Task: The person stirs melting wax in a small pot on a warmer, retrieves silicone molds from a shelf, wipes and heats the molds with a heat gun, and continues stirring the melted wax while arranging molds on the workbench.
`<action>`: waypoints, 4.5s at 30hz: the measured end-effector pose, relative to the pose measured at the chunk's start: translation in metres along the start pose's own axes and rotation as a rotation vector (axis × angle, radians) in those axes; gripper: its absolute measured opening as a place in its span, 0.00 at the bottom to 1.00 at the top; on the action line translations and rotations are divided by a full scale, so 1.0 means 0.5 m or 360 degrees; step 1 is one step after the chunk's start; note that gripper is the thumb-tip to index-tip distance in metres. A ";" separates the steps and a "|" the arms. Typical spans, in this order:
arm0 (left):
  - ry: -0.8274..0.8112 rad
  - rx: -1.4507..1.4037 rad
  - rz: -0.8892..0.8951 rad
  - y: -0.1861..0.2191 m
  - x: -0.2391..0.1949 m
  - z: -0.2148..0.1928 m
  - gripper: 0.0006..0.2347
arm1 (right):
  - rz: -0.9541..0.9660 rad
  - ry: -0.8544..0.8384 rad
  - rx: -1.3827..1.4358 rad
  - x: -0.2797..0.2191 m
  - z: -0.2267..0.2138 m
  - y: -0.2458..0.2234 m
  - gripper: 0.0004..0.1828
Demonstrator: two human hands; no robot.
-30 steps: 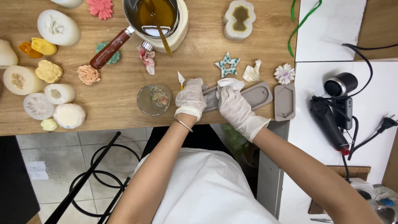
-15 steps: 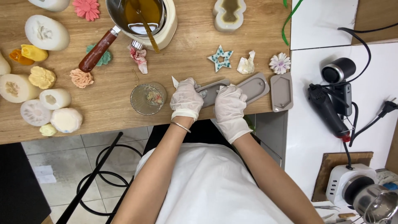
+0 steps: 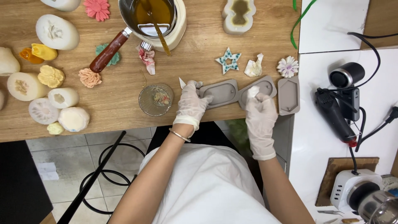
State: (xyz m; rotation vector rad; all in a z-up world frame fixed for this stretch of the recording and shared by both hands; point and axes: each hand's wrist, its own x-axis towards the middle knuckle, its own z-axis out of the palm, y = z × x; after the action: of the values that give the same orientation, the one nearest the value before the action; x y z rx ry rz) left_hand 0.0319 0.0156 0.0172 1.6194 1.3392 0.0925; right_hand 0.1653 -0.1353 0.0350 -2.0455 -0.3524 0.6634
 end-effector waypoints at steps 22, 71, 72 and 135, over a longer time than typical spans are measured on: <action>0.0188 -0.0191 -0.0077 -0.057 -0.006 0.038 0.11 | -0.1637 -0.0212 -0.1169 0.064 0.054 0.042 0.25; -0.0212 0.0630 -0.0043 0.061 0.014 -0.018 0.15 | -0.2218 -0.0556 -0.1259 0.088 -0.084 0.031 0.17; -0.0209 0.0631 -0.0050 0.062 0.002 -0.019 0.15 | -0.2220 -0.0561 -0.1253 0.089 -0.101 0.022 0.17; -0.0066 0.0404 -0.0216 0.075 -0.038 0.011 0.21 | -0.0695 -0.0190 -0.0970 -0.008 0.116 0.100 0.09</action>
State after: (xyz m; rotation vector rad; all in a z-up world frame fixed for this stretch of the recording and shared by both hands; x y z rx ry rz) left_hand 0.0541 0.0010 0.0502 1.7234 1.4703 -0.1991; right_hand 0.1278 -0.1236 -0.0310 -2.3756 -1.1484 0.4336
